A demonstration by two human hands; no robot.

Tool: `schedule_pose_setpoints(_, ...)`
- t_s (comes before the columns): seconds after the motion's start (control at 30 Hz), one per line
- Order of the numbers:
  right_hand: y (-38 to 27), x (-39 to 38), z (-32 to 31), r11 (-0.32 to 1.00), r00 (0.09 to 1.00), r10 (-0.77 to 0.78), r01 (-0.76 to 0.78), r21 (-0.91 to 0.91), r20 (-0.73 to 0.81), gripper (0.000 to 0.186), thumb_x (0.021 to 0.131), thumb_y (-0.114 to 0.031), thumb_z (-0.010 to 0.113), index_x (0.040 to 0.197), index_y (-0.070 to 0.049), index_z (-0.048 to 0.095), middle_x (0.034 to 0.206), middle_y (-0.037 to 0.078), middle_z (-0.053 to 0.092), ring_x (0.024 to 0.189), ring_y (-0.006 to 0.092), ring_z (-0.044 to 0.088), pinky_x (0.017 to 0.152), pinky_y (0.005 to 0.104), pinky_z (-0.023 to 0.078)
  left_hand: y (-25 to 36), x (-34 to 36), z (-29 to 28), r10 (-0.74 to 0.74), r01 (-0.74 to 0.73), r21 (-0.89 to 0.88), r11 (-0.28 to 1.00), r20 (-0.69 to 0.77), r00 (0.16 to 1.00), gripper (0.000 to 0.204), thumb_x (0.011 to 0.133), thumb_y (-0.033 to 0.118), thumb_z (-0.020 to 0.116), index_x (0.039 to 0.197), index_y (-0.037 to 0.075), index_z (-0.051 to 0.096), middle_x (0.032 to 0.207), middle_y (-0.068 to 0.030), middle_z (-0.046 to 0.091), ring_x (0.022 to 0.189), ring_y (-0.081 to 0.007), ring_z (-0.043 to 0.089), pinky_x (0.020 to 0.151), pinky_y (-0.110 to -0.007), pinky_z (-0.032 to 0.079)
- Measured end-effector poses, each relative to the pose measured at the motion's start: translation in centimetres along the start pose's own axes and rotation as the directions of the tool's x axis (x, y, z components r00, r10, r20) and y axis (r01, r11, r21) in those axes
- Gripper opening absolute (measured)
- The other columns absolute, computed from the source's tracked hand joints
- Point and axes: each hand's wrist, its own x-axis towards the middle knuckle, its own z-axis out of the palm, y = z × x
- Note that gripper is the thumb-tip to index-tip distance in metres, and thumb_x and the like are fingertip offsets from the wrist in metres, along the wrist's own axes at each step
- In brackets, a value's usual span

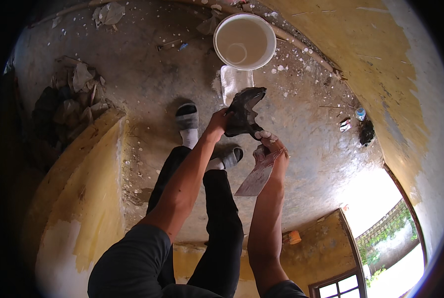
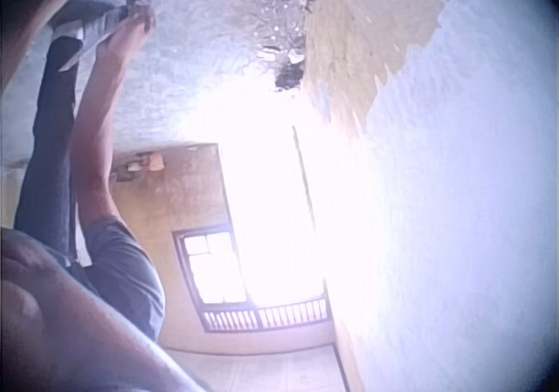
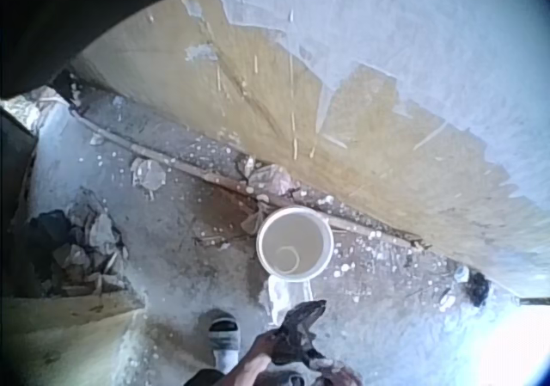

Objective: The person patches a damaged section of an interior wall using a putty knife to apply white filler from a plastic container. The person smooths the filler over the peeling paint and cracks, then cleans the putty knife using a dark cloth before applying more filler.

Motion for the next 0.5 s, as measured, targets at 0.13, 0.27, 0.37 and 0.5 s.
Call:
schedule_pose_setpoints(0.13, -0.1, -0.6, -0.6, 0.998, 0.999, 0.03, -0.032, -0.054, -0.021, 0.011, 0.083, -0.004, 0.055, 0.088, 0.001, 0.064, 0.086, 0.012, 0.066, 0.052, 0.0069, 0.046, 0.045, 0.0208, 0.036, 0.0, -0.5, -0.2, 0.044, -0.043, 0.059, 0.997, -0.012, 0.999, 0.029, 0.091, 0.015, 0.055, 0.115, -0.003, 0.058, 0.091, -0.0101, 0.065, 0.076, -0.0134, 0.061, 0.064, -0.026, 0.048)
schedule_pose_setpoints(0.27, 0.4, 0.0, -1.1, 0.997, 0.999, 0.05, -0.051, -0.052, -0.014, 0.012, 0.084, -0.005, 0.055, 0.089, 0.001, 0.064, 0.086, 0.012, 0.066, 0.05, 0.0073, 0.045, 0.045, 0.0208, 0.036, 0.0, -0.9, -0.4, -0.014, 0.014, 0.049, 0.999, 0.002, 1.0, 0.031, 0.091, 0.014, 0.055, 0.118, -0.002, 0.057, 0.091, -0.0099, 0.065, 0.074, -0.013, 0.061, 0.062, -0.026, 0.049)
schedule_pose_setpoints(0.37, 0.3, -0.1, -0.6, 0.995, 0.998, 0.041, -0.044, -0.085, -0.039, 0.013, 0.084, -0.006, 0.055, 0.09, 0.001, 0.064, 0.087, 0.012, 0.066, 0.051, 0.0076, 0.046, 0.045, 0.0207, 0.035, -0.1, -1.5, -0.5, -0.072, 0.073, -0.004, 0.997, 0.024, 0.997, 0.03, 0.091, 0.013, 0.055, 0.117, -0.002, 0.058, 0.091, -0.0088, 0.065, 0.074, -0.0123, 0.061, 0.062, -0.027, 0.049)
schedule_pose_setpoints(0.5, 0.7, 0.5, -0.9, 0.997, 0.999, 0.046, -0.046, -0.055, 0.005, 0.013, 0.085, -0.006, 0.054, 0.09, 0.001, 0.063, 0.088, 0.012, 0.066, 0.052, 0.0076, 0.047, 0.046, 0.0206, 0.035, -0.1, -1.5, -0.5, 0.016, -0.012, -0.114, 0.993, 0.037, 0.999, 0.03, 0.091, 0.012, 0.054, 0.118, -0.002, 0.058, 0.092, -0.0066, 0.064, 0.075, -0.0116, 0.06, 0.062, -0.026, 0.049)
